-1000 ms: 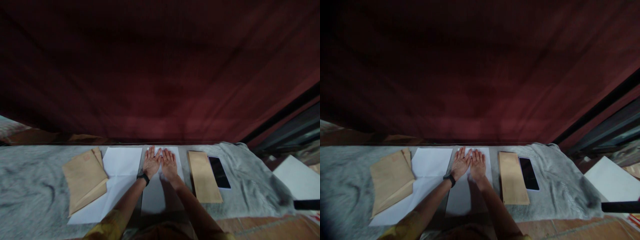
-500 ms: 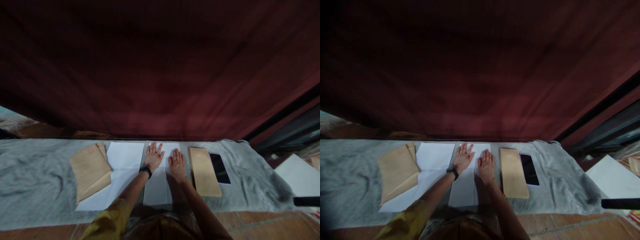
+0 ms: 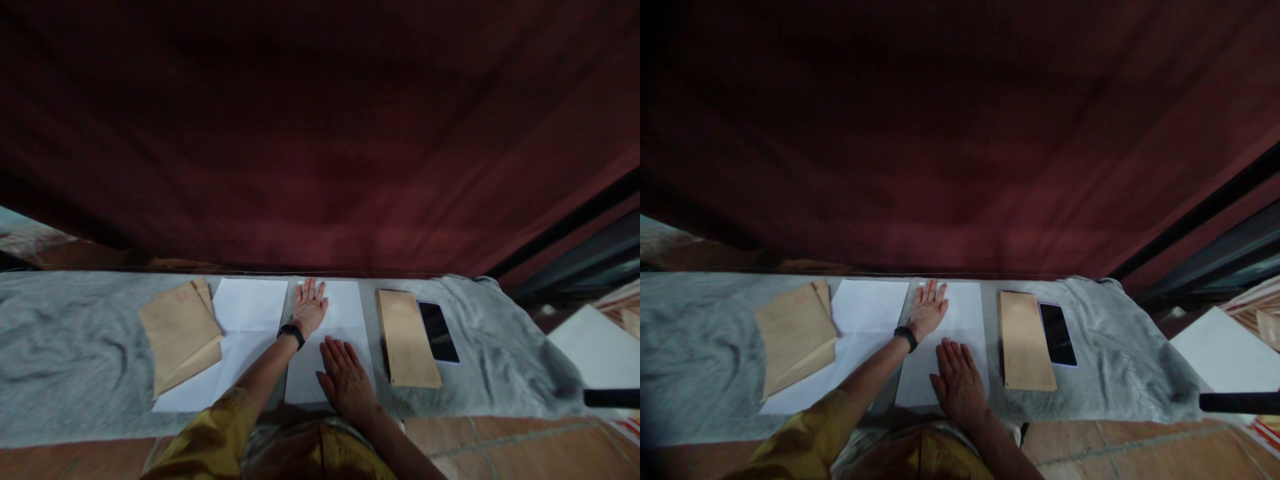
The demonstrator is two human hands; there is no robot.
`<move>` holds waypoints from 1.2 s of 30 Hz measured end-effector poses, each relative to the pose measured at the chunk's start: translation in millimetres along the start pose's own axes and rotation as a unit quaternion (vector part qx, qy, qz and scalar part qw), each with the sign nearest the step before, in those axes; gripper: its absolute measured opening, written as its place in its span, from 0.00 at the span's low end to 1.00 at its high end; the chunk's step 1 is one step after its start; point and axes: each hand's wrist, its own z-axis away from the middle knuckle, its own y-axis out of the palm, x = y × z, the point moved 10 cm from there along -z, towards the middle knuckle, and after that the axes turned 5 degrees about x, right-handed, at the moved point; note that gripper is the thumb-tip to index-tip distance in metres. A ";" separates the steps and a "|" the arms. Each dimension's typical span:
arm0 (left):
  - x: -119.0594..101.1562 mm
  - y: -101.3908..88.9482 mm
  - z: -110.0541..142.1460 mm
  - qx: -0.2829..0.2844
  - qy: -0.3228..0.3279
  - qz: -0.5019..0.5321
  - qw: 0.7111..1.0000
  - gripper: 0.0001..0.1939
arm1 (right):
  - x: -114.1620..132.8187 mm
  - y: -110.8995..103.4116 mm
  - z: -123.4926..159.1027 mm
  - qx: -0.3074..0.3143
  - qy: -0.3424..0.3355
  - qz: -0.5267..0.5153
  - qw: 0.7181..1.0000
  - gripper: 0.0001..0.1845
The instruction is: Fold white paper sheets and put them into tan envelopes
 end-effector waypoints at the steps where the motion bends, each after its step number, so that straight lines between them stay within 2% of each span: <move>1: -8.3 2.5 0.4 0.001 0.024 0.003 1.000 0.28 | -0.3 -0.5 0.8 0.003 0.002 0.000 1.000 0.29; 4: -34.6 10.9 4.1 0.010 0.098 0.016 0.995 0.28 | -1.4 0.7 0.4 0.014 0.007 0.000 1.000 0.29; 6: -44.0 14.4 5.2 0.015 0.119 0.017 0.993 0.28 | -1.9 2.6 -0.2 0.022 0.008 0.001 1.000 0.28; 14: -39.7 8.8 -19.2 0.023 0.126 0.013 0.992 0.30 | -0.3 -2.4 -0.7 0.001 -0.001 -0.008 1.000 0.30; 18: -40.4 8.9 -15.6 0.028 0.138 0.011 0.990 0.31 | -1.3 -3.0 -0.1 -0.010 0.003 -0.024 1.000 0.30; 21: -41.4 12.5 6.1 0.035 0.157 0.010 0.987 0.30 | -3.8 0.0 -0.2 -0.004 0.008 -0.043 0.999 0.29; 24: -43.7 13.2 39.1 0.029 0.199 0.015 0.980 0.29 | -5.9 1.8 -0.9 0.005 0.003 -0.073 0.997 0.26; 31: -41.3 -0.6 115.9 0.018 0.239 0.021 0.971 0.26 | -17.1 -4.4 8.0 -0.006 -0.002 -0.194 0.981 0.19; 34: -42.0 -4.6 145.3 0.030 0.254 0.011 0.967 0.28 | -37.5 -5.5 16.4 -0.041 0.064 -0.249 0.965 0.17; 36: -43.7 -6.2 161.5 0.034 0.268 0.003 0.963 0.30 | -53.0 -3.9 20.1 -0.067 0.120 -0.272 0.952 0.19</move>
